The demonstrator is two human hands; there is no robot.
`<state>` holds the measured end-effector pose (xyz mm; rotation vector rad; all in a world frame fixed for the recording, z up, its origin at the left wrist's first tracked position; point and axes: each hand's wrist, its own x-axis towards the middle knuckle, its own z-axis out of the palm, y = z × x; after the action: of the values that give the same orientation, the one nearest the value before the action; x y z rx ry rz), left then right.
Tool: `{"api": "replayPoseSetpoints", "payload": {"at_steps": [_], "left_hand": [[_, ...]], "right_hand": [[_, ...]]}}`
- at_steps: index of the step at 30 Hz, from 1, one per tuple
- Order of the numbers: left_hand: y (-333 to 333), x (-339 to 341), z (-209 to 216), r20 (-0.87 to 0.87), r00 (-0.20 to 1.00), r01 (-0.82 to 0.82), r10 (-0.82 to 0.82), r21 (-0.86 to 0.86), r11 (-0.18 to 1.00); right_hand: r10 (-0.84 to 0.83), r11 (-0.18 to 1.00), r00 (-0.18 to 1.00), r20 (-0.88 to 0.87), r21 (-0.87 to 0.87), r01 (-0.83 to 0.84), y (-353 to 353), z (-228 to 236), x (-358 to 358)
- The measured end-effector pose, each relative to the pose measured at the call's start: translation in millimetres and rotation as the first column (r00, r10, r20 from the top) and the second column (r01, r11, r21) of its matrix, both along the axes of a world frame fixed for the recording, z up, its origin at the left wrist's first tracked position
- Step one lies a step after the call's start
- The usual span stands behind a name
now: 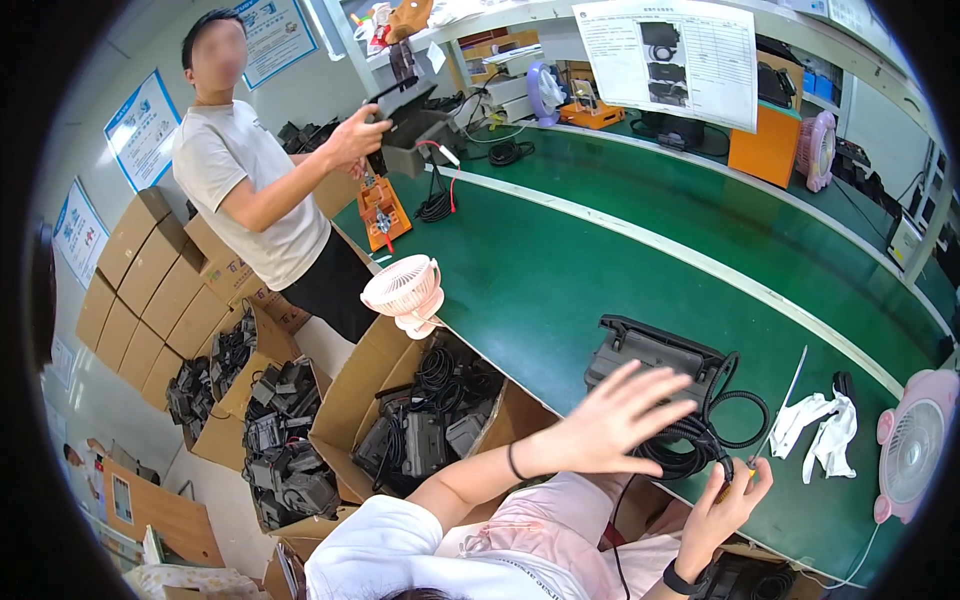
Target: Assembling electronic enclosures by inserting cables and securing them with a screwdriver.
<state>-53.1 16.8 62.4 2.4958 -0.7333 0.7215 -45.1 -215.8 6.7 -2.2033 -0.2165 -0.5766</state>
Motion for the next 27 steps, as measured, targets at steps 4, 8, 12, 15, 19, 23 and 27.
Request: {"api": "replayPoseSetpoints", "payload": {"at_steps": [4,8,12,15,19,23,27], "left_hand": [[-20,26,-26,0.022,0.996,-0.087,0.085,0.275,0.958],[-19,42,-35,0.054,0.998,-0.041,0.032,0.164,0.986],[-23,43,-32,0.097,0.993,-0.089,0.072,0.177,0.98],[-26,41,-24,0.119,0.987,-0.124,0.108,0.132,0.983],[-24,44,-18,0.067,0.982,-0.188,0.178,0.215,0.958],[-23,43,-14,0.024,0.976,-0.214,0.215,0.256,0.943],[-20,37,-11,-0.075,0.981,-0.158,0.18,0.236,0.959]], "right_hand": [[-0.003,0.996,0.995,0.099,-0.091,0.012,-4,-4,1],[0.017,0.998,0.999,0.034,-0.065,-0.015,-3,-11,2],[0.017,0.997,0.996,0.089,-0.081,-0.009,-7,-17,8],[0.015,0.998,0.996,0.088,-0.065,-0.009,-8,-19,9],[0.03,0.998,0.995,0.099,-0.059,-0.024,-9,-24,11],[0.031,0.999,0.992,0.12,0.005,-0.032,-20,-34,19],[-0.054,0.969,0.997,-0.048,0.237,0.064,-37,-54,36]]}}
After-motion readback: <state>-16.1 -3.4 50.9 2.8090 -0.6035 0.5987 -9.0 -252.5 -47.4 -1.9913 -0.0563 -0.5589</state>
